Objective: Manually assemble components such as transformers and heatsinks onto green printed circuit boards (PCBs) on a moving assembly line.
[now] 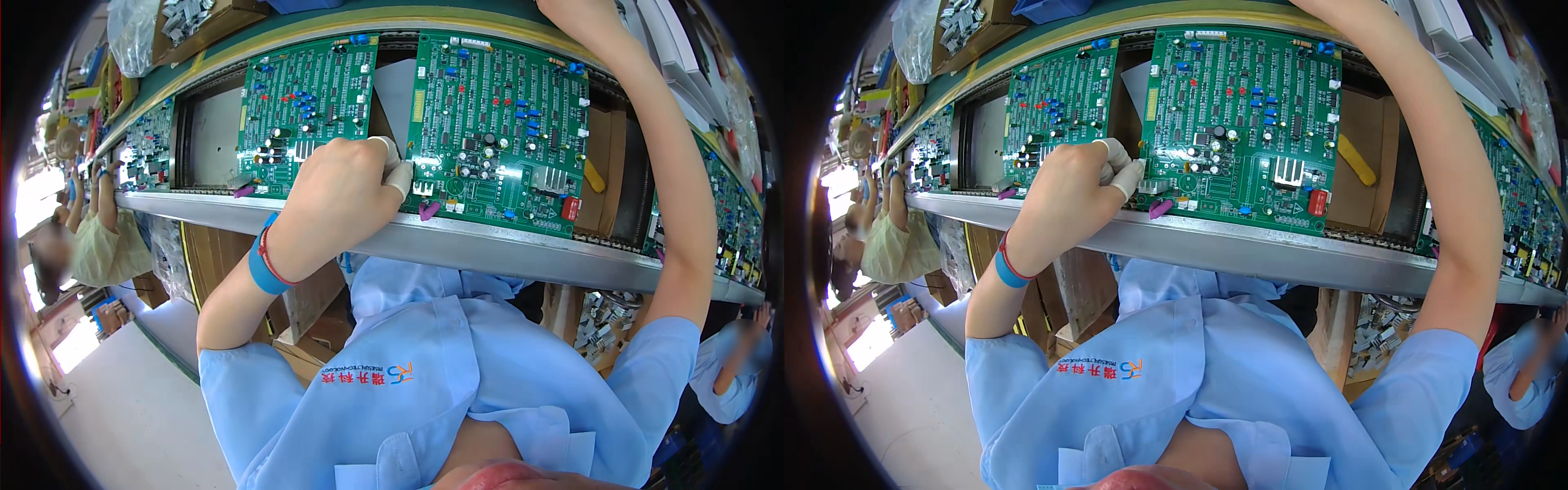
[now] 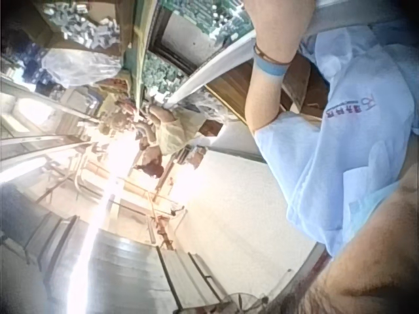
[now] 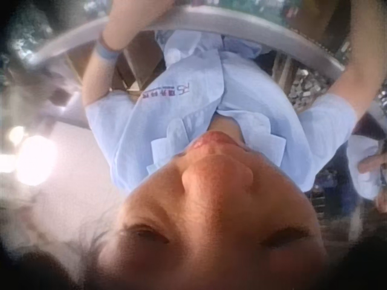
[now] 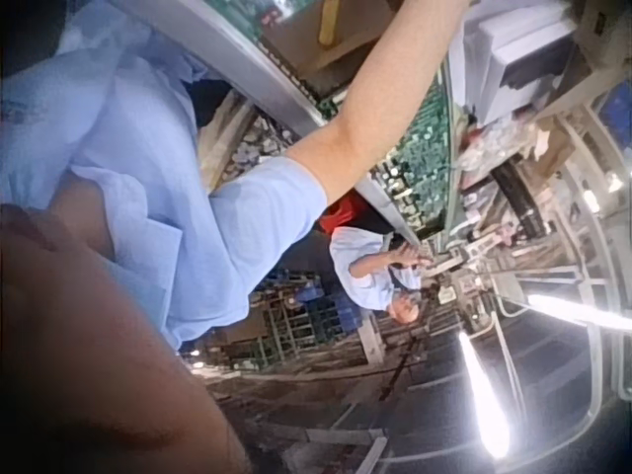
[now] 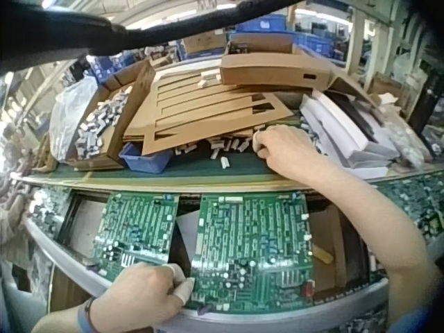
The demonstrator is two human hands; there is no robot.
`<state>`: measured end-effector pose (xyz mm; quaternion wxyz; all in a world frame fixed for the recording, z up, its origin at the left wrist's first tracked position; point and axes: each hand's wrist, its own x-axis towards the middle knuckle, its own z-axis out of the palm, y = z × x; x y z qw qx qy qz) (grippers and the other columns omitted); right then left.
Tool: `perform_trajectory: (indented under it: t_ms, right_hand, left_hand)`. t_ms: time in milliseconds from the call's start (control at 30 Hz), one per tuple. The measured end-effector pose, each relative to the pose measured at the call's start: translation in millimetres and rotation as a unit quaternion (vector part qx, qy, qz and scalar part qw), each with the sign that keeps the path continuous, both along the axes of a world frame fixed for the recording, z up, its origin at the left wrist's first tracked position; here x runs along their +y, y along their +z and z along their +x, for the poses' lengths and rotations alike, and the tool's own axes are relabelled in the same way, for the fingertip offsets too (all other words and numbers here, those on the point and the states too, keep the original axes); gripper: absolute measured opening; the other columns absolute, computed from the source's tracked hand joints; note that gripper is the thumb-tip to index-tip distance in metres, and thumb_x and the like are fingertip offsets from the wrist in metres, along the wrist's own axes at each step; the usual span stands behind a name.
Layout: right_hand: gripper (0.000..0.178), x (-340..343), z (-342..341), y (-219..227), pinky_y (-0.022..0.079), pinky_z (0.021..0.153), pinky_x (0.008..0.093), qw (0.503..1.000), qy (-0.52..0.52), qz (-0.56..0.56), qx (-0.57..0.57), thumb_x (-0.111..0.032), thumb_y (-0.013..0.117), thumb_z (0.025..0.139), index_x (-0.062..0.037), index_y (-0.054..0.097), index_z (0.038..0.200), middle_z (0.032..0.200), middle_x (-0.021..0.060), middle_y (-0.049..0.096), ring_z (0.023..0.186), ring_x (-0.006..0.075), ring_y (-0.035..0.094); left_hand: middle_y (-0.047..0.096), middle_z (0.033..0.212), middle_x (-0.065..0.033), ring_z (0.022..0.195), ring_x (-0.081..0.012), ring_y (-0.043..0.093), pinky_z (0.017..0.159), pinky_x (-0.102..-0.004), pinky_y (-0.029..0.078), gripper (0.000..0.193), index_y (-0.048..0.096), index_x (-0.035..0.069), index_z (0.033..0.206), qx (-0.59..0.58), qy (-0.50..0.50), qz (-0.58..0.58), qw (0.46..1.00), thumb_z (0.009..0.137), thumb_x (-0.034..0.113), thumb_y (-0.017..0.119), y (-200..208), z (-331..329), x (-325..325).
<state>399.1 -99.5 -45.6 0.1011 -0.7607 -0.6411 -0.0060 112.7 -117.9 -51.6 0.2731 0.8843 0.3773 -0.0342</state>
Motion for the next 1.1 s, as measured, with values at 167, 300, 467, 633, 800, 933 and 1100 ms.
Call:
perform_trajectory:
  t_ms: [167, 300, 467, 633, 800, 933, 1100]
  right_hand:
    - [0.016, -1.2, 29.0, -18.6, 0.048, 0.081, 0.0456, 0.959, 0.132, 0.129, 0.214, -0.01, 0.064, 0.081, 0.0018, 0.066, 0.092, 0.09, 0.0196, 0.067, 0.092, 0.0357, 0.063]
    - [0.016, -1.3, 21.6, -10.7, 0.049, 0.08, 0.0451, 0.998, -0.025, 0.039, 0.03, -0.01, 0.067, 0.078, 0.0027, 0.067, 0.088, 0.088, 0.0207, 0.068, 0.09, 0.0363, 0.064]
    - [0.017, -3.3, 20.4, -4.8, 0.05, 0.079, 0.045, 0.998, -0.033, 0.027, 0.038, -0.012, 0.069, 0.077, 0.0006, 0.068, 0.089, 0.088, 0.0203, 0.068, 0.09, 0.0364, 0.065]
    - [0.017, 1.5, 19.1, -11.2, 0.05, 0.078, 0.0449, 0.999, -0.011, 0.04, 0.012, -0.014, 0.07, 0.077, -0.0027, 0.069, 0.09, 0.088, 0.0185, 0.068, 0.089, 0.0355, 0.065]
    - [0.017, -4.4, 18.8, -0.2, 0.05, 0.078, 0.0447, 0.998, -0.052, 0.004, 0.037, -0.016, 0.071, 0.078, -0.0049, 0.069, 0.091, 0.089, 0.0176, 0.068, 0.09, 0.0347, 0.065]
    - [0.018, -4.5, 17.5, 2.8, 0.05, 0.078, 0.0453, 0.999, -0.041, 0.003, 0.01, -0.017, 0.071, 0.079, -0.0056, 0.068, 0.092, 0.088, 0.0174, 0.068, 0.089, 0.0346, 0.065]
    - [0.02, 1.1, 18.8, -14.2, 0.049, 0.081, 0.0451, 0.997, -0.062, 0.032, 0.012, -0.019, 0.069, 0.08, -0.0046, 0.067, 0.094, 0.096, 0.0191, 0.066, 0.096, 0.0353, 0.062]
  left_hand:
    - [0.062, 0.065, -0.0234, 0.063, -0.0387, 0.062, 0.063, -0.0457, 0.05, 0.024, 0.063, -0.005, 0.069, 0.018, -0.012, -0.034, 0.999, 0.082, 0.015, 0.059, 6.9, 12.0, 3.8]
    - [0.062, 0.066, -0.0243, 0.062, -0.0388, 0.062, 0.064, -0.0448, 0.051, 0.024, 0.064, -0.006, 0.07, 0.025, 0.006, -0.061, 0.998, 0.081, 0.015, 0.059, 12.7, 12.3, 5.1]
    - [0.061, 0.066, -0.0249, 0.063, -0.0398, 0.062, 0.065, -0.0455, 0.05, 0.025, 0.063, -0.006, 0.069, 0.028, -0.009, -0.067, 0.997, 0.08, 0.015, 0.059, 13.4, 15.2, 7.7]
    - [0.06, 0.066, -0.0258, 0.064, -0.0411, 0.061, 0.066, -0.0466, 0.05, 0.025, 0.062, -0.007, 0.067, 0.041, -0.009, -0.071, 0.997, 0.08, 0.014, 0.06, 13.1, 12.0, 8.6]
    - [0.059, 0.055, -0.0185, 0.05, -0.0291, 0.06, 0.053, -0.0365, 0.046, 0.025, 0.065, -0.007, 0.075, 0.035, -0.032, -0.082, 0.995, 0.084, 0.016, 0.062, 11.3, 13.9, 13.4]
    - [0.059, 0.056, -0.0193, 0.05, -0.0293, 0.06, 0.054, -0.0373, 0.047, 0.024, 0.065, -0.006, 0.074, 0.036, -0.025, -0.089, 0.995, 0.083, 0.016, 0.063, 11.2, 14.6, 12.9]
    - [0.059, 0.057, -0.0198, 0.052, -0.0297, 0.061, 0.054, -0.038, 0.047, 0.024, 0.064, -0.007, 0.073, 0.065, -0.079, -0.018, 0.995, 0.083, 0.015, 0.063, 9.3, 14.6, 12.6]
